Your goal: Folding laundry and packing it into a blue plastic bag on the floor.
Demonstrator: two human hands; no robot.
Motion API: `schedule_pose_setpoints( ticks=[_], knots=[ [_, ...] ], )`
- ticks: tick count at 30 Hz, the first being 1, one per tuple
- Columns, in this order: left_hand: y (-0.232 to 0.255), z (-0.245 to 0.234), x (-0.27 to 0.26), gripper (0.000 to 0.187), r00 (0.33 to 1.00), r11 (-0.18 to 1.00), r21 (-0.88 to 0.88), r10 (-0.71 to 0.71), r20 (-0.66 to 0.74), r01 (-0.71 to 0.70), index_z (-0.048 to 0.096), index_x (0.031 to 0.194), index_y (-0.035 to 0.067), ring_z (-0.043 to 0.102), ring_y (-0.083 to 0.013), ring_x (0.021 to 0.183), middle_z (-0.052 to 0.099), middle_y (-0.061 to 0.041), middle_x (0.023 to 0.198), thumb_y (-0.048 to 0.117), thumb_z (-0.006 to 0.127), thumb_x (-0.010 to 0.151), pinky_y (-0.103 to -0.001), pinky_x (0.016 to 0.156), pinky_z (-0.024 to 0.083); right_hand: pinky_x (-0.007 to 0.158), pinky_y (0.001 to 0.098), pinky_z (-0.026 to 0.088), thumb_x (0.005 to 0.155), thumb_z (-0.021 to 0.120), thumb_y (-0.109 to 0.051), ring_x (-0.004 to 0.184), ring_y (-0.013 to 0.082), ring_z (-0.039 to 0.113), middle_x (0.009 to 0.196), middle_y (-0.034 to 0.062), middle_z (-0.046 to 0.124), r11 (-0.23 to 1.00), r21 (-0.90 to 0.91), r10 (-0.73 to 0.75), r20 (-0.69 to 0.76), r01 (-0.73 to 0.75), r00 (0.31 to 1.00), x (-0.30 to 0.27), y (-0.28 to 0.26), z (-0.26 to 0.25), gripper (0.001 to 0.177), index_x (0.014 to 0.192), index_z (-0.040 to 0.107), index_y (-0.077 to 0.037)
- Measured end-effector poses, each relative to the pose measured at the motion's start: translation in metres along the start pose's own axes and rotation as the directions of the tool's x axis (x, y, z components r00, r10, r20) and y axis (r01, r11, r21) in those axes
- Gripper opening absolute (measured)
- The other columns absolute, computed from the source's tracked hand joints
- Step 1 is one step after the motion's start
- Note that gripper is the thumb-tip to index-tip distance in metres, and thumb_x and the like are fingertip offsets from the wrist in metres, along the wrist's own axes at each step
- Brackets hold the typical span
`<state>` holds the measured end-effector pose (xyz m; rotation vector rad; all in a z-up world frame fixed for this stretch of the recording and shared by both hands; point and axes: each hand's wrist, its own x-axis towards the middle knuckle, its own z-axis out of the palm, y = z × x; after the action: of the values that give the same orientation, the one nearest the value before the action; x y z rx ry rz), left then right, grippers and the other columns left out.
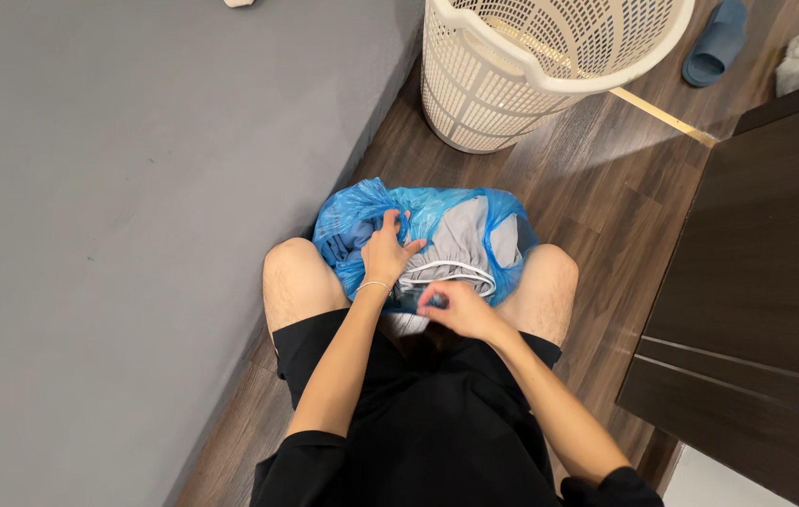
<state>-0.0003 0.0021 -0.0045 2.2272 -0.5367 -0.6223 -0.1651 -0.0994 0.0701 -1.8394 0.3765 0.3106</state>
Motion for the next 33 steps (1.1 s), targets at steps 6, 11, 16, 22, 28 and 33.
schedule_pose_setpoints(
  ticks=[6, 11, 16, 22, 28, 33],
  knots=[
    [0.002, -0.003, 0.001, 0.079, 0.999, 1.0, 0.005, -0.029, 0.026, 0.029, 0.048, 0.133, 0.011, 0.07, -0.0394, 0.105, 0.072, -0.02, 0.118, 0.034, 0.09, 0.07, -0.048, 0.085, 0.054, 0.065, 0.0304, 0.052, 0.091, 0.075, -0.014, 0.073, 0.0163, 0.066, 0.087, 0.0101, 0.073, 0.997, -0.047, -0.077, -0.223, 0.068, 0.972, 0.023, -0.03, -0.023, 0.027, 0.118, 0.073, -0.013],
    [0.003, -0.001, 0.001, 0.074, 1.0, 1.0, 0.007, -0.03, 0.01, 0.03, 0.048, 0.132, 0.011, 0.068, -0.0402, 0.107, 0.072, -0.019, 0.121, 0.032, 0.089, 0.075, -0.048, 0.087, 0.054, 0.072, 0.0332, 0.054, 0.084, 0.078, -0.015, 0.082, 0.0249, 0.07, 0.093, 0.0138, 0.074, 0.96, -0.208, -0.25, -0.322, 0.189, 0.913, 0.049, -0.028, -0.031, 0.047, 0.13, 0.068, -0.013],
    [0.001, -0.003, -0.002, 0.064, 0.999, 0.998, -0.04, -0.044, 0.028, 0.045, 0.048, 0.133, 0.012, 0.069, -0.0388, 0.109, 0.073, -0.018, 0.122, 0.012, 0.079, 0.077, -0.048, 0.089, 0.054, 0.07, 0.0357, 0.054, 0.082, 0.083, -0.023, 0.076, 0.0248, 0.068, 0.081, 0.012, 0.066, 0.977, -0.212, -0.054, -0.39, -0.032, 0.919, 0.078, 0.02, -0.021, 0.02, 0.1, 0.082, -0.013],
    [0.02, -0.037, -0.007, 0.064, 0.96, 0.872, -0.437, -0.119, 0.252, 0.222, 0.044, 0.136, 0.009, 0.073, -0.0415, 0.094, 0.071, -0.011, 0.129, 0.01, 0.072, 0.078, -0.048, 0.07, 0.058, 0.062, 0.0333, 0.054, 0.08, 0.084, -0.026, 0.066, 0.0194, 0.068, 0.075, 0.0093, 0.073, 0.988, -0.139, 0.011, -0.394, -0.071, 0.919, 0.084, 0.045, -0.022, 0.023, 0.093, 0.08, -0.008],
    [0.049, -0.072, -0.048, 0.048, 0.999, 0.97, -0.241, -0.036, 0.019, 0.04, 0.059, 0.13, 0.006, 0.076, -0.0351, 0.089, 0.078, -0.02, 0.099, 0.028, 0.074, 0.09, -0.041, 0.076, 0.055, 0.059, 0.0323, 0.053, 0.077, 0.086, -0.031, 0.061, 0.0156, 0.067, 0.069, 0.0061, 0.073, 0.984, -0.15, 0.027, -0.381, -0.091, 0.924, 0.092, 0.04, -0.024, 0.028, 0.085, 0.078, -0.006],
    [0.04, -0.076, -0.073, 0.036, 0.971, 0.992, -0.07, 0.083, -0.225, -0.101, 0.066, 0.12, 0.004, 0.072, -0.0382, 0.091, 0.074, -0.021, 0.099, 0.027, 0.074, 0.093, -0.043, 0.074, 0.056, 0.062, 0.0311, 0.053, 0.077, 0.088, -0.028, 0.064, 0.0142, 0.066, 0.071, 0.0046, 0.071, 0.991, -0.101, 0.04, -0.366, -0.083, 0.93, 0.092, 0.05, -0.027, 0.036, 0.098, 0.073, -0.003]
  ],
)
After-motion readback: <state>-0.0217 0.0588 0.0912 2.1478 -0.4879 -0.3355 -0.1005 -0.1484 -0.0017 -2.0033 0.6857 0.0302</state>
